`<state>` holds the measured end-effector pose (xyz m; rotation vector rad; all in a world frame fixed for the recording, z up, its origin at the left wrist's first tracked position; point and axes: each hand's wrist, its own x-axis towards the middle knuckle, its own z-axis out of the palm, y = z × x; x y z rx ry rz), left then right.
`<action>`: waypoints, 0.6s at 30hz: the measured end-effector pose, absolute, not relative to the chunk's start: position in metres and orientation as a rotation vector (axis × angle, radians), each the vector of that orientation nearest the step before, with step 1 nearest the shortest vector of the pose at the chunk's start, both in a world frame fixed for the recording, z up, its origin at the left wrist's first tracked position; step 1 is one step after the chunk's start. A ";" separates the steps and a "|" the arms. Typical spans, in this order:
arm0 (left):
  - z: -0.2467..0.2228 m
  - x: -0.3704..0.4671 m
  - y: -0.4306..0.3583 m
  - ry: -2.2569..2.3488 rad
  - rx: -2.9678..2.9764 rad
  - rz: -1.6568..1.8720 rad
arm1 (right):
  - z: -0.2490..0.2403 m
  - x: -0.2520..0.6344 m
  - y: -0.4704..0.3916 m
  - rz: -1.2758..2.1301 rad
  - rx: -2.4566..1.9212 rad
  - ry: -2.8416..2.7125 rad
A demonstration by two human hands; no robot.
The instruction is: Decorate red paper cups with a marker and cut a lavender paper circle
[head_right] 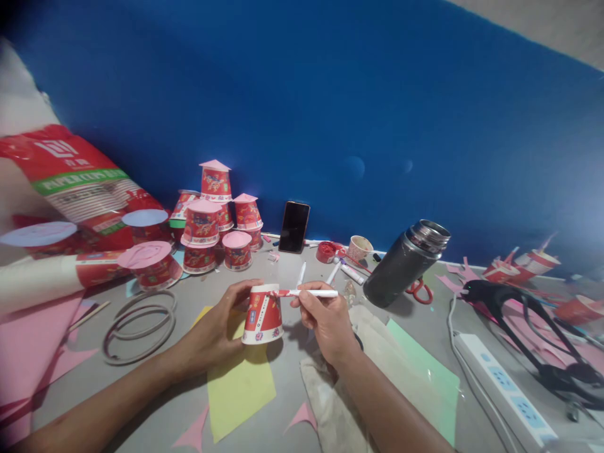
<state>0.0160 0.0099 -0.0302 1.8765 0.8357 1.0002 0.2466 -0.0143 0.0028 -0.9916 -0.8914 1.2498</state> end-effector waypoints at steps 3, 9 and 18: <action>-0.028 0.016 0.009 0.845 1.895 1.006 | 0.004 0.246 -0.015 1.243 -1.004 -0.902; -0.025 0.015 0.009 0.887 1.940 1.027 | 0.003 0.246 -0.017 1.228 -1.027 -0.957; -0.026 0.015 0.009 0.874 1.997 1.016 | 0.005 0.247 -0.016 1.168 -1.033 -0.946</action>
